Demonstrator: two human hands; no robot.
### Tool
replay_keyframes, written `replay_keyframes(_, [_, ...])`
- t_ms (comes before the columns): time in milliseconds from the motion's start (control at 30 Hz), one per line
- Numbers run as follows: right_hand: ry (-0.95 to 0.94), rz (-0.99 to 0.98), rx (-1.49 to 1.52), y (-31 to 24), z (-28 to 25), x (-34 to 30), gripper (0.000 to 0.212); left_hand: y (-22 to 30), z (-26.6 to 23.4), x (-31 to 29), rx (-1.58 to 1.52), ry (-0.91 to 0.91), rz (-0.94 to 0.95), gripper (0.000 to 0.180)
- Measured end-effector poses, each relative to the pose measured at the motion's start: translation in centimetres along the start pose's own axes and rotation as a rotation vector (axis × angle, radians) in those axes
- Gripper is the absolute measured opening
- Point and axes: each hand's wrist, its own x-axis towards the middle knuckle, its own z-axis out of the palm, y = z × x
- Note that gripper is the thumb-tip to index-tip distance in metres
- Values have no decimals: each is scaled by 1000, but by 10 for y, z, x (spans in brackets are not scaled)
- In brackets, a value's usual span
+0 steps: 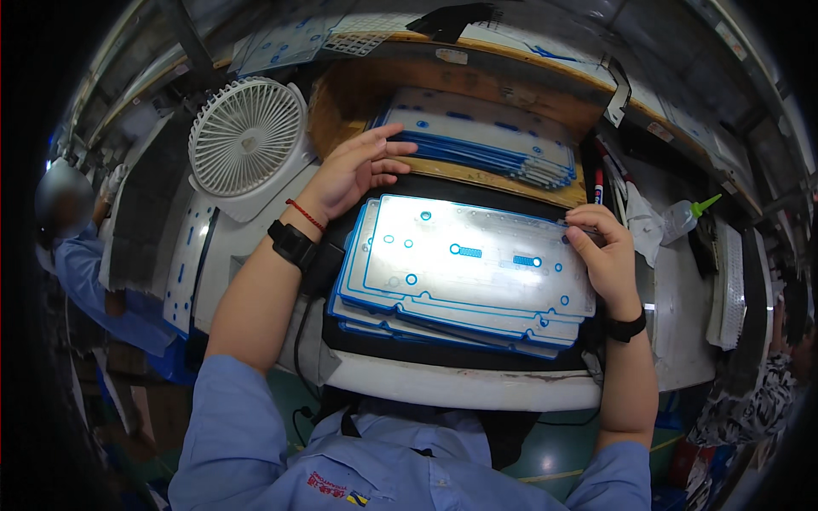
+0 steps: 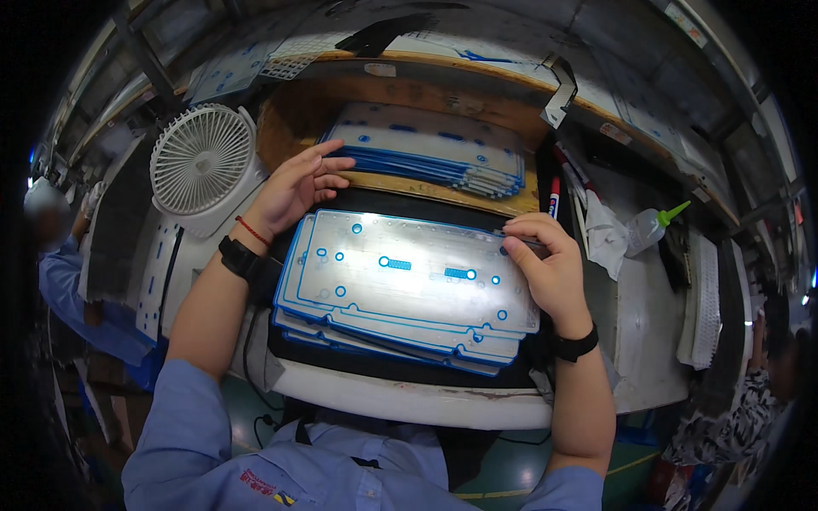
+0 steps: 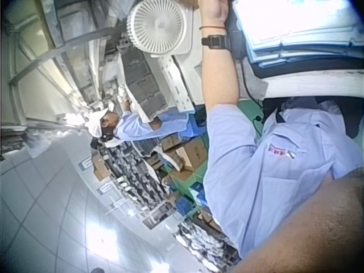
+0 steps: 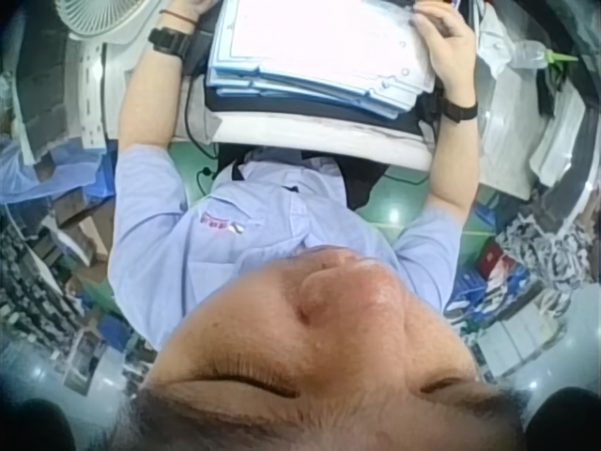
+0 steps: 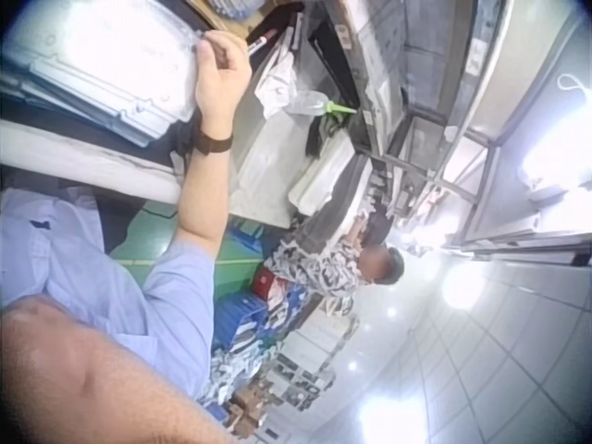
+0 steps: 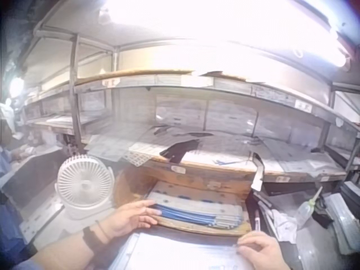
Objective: Inspecting and separating protective films from metal plates in a factory setting.
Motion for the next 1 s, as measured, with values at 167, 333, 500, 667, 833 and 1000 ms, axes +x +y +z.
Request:
replay_keyframes(167, [75, 144, 125, -1, -1, -1, 14, 3, 1, -2, -14, -58, -26, 43])
replay_keyframes(333, [77, 143, 107, 4, -1, 0, 13, 3, 0, -3, -64, -126, -31, 39])
replay_keyframes(500, [115, 9, 92, 9, -1, 4, 12, 3, 5, -3, -100, -99, -22, 39])
replay_keyframes(667, [185, 140, 191, 15, -2, 4, 14, 1, 1, -3, -33, -180, -36, 40])
replay_keyframes(833, [238, 171, 216, 12, -3, 5, 14, 0, 4, -2, 192, -104, -69, 35])
replay_keyframes(1000, [311, 202, 454, 15, -2, 6, 20, -2, 3, 0, 98, -35, -59, 26])
